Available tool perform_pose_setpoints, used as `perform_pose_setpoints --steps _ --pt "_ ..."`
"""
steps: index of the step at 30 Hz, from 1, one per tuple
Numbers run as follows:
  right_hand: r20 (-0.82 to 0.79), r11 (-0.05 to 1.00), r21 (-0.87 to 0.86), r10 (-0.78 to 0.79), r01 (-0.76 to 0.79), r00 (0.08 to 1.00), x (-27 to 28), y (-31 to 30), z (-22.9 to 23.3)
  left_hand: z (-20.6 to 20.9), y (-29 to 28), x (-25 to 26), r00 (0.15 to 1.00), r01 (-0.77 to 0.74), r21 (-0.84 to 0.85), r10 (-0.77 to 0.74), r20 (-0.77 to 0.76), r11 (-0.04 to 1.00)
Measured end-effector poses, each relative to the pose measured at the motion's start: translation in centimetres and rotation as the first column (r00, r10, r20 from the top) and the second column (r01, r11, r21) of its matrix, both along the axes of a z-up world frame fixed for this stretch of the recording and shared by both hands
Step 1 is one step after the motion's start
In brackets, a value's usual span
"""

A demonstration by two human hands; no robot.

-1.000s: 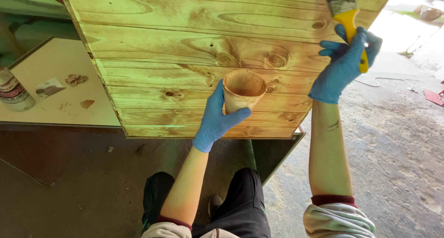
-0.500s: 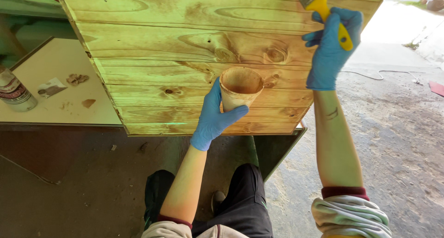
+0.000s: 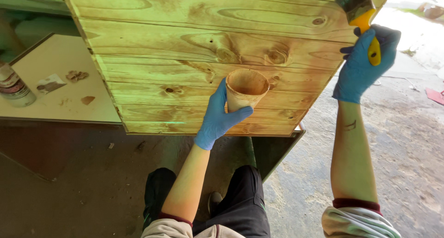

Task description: The person applies wood stain to a wooden surface using a paintbrush. They repeatedly dip the brush into a small container and spread the stain across the wood in smooth strokes.

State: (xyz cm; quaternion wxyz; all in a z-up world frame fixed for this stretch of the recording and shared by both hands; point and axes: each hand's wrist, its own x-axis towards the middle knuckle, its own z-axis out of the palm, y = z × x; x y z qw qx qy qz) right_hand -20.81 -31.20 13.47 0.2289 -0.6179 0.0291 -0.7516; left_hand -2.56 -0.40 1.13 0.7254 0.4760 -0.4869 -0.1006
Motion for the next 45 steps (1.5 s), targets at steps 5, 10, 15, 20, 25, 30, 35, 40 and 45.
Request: perform_pose_setpoints --steps 5,10,15,20,25,30,35,40,45 --pt "-0.020 0.936 -0.175 -0.313 0.305 0.950 0.5 3.1 1.5 -0.5 0.5 0.5 0.999 -0.025 -0.019 0.025 0.021 1.000" --pt "-0.098 0.762 -0.265 -0.630 0.590 0.770 5.5 4.3 1.9 -0.6 2.1 1.1 0.999 -0.014 0.002 0.014 -0.029 1.000" --pt "-0.175 0.821 -0.258 -0.558 0.509 0.811 10.8 9.8 3.2 -0.8 3.8 2.4 0.996 -0.056 0.012 0.057 -0.074 0.998" --pt "-0.144 0.831 -0.387 -0.482 0.399 0.864 15.9 13.9 3.6 -1.4 5.7 4.0 0.994 -0.068 -0.045 0.064 -0.094 0.997" --pt "-0.266 0.887 -0.326 -0.419 0.328 0.868 21.2 19.5 4.3 -2.3 7.8 5.9 0.988 -0.079 -0.073 0.069 -0.140 0.994" --pt "-0.381 0.941 -0.301 -0.268 0.156 0.885 25.7 25.0 4.9 -3.5 10.1 8.1 0.967 -0.197 -0.073 0.182 -0.177 0.978" --pt "-0.385 0.935 -0.353 -0.117 -0.029 0.916 28.9 28.3 5.6 -3.9 13.2 9.4 0.948 -0.266 -0.070 0.248 -0.199 0.961" --pt "-0.314 0.916 -0.378 0.008 -0.133 0.949 30.3 31.3 6.5 -3.8 15.9 9.7 0.927 -0.336 -0.081 0.314 -0.204 0.938" --pt "-0.311 0.899 -0.386 0.087 -0.209 0.946 33.7 32.7 7.0 -3.1 17.7 9.2 0.914 -0.362 -0.095 0.333 -0.231 0.927"
